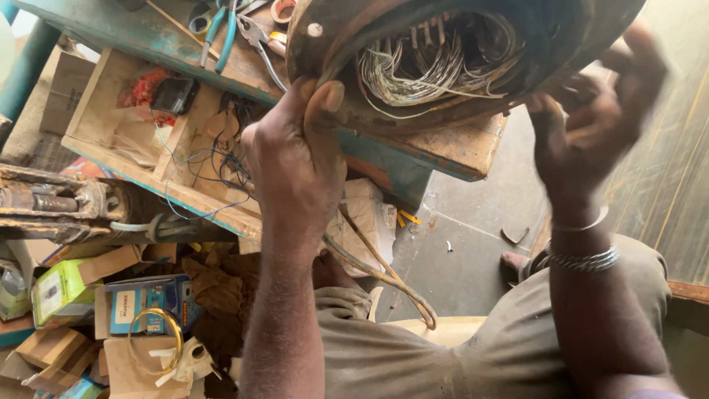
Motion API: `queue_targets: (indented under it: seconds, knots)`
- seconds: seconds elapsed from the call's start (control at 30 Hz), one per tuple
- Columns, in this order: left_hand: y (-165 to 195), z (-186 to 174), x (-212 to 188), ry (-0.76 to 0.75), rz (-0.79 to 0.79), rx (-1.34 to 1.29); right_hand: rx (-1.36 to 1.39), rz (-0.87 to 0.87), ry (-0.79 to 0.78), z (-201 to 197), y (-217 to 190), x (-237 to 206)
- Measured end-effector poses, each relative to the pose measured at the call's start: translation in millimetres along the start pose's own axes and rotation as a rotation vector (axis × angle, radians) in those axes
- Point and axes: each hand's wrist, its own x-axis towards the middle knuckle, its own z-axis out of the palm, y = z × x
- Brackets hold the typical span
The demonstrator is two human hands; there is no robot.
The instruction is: The person sits on the floor of a repair workshop and rewires an electric motor. They feed a black cable through the housing, pull individual wires through the opening, and arrange and connect the wires inside the motor terminal area by hand.
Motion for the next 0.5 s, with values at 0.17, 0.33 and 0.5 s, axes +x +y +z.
queue_targets:
  seconds: [0.17, 0.33, 0.5]
  knots:
    - [-8.5, -0.7, -5.7, 0.109, 0.009, -0.045, -0.248, -0.094, 0.151, 20.5, -12.2, -30.8]
    - [-8.7, -8.0, -16.8, 0.106, 0.078, -0.081, -0.202, 0.006, 0.013, 38.9, -30.7, -44.9]
    - [-0.6, -6.1, -20.6, 0.136, 0.168, -0.088, -0.129, 0.029, -0.019, 39.9, -43.5, -44.1]
